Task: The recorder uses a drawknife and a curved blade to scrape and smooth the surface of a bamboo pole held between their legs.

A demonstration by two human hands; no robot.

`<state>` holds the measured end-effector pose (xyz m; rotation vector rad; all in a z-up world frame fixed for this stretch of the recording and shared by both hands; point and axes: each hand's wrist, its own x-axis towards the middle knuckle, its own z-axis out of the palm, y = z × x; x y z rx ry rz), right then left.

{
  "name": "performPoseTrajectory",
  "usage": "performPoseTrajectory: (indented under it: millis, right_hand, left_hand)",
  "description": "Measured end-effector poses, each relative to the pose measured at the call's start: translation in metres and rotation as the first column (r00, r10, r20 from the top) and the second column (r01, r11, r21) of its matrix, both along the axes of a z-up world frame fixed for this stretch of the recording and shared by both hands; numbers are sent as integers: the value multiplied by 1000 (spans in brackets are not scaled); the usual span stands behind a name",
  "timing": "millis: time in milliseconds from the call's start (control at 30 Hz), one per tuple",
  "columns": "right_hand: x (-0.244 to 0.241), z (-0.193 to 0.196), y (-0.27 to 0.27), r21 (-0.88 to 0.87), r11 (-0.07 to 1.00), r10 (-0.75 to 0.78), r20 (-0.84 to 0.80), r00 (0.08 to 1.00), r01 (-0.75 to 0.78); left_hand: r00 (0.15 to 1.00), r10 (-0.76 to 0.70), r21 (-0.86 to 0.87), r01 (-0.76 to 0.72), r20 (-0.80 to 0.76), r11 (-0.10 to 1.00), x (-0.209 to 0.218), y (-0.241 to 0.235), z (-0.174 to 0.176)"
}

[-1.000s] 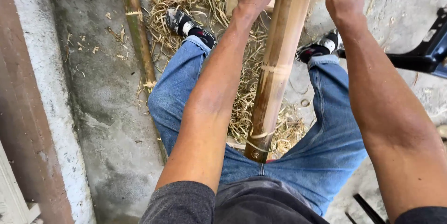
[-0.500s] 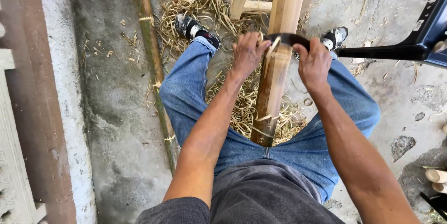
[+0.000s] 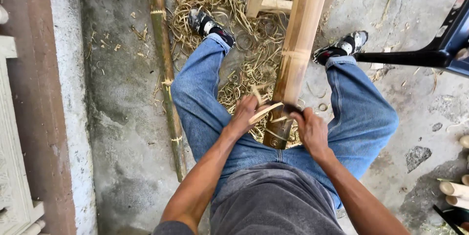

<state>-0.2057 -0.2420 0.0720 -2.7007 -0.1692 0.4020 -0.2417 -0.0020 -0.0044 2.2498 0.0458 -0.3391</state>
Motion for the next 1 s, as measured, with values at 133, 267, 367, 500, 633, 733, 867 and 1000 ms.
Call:
performPoseTrajectory:
  millis: [133,267,367,500,633,733,867,1000]
  right_hand:
    - [15,-8,-5,54,983,182,-246,952,-174]
    - [91,11,2,113,990,107,-178,978,-88]
    - [157,-1,-3,344,906,180,214,960,-247]
    - [194,-11,-1,199,972,94,156,983,-125]
    - [176,-27,-2,187,969,98,301,948,-159]
    - [127,-18,-2,213,974,30,212,977,-76]
    - [51,-4,-4,210,977,8,109,994,-31]
    - [-10,-20,-31,253,960,90,134,987,-121]
  left_hand:
    - [996,4,-193,-22,-93,981,-1,18,23]
    - [984,171,-89,-167,42,982,51,-7,0]
    - [975,143,49,-154,170,987,133,-16,7]
    - [887,198,28,-230,416,973,184,-19,8]
    - [965,193,150,-221,177,964,168,-18,11]
    - [954,158,165,-204,254,965,121,-24,7]
    - [986,50,228,-87,162,970,41,-24,10]
    - [995,6,164,-23,102,986,-21,-11,37]
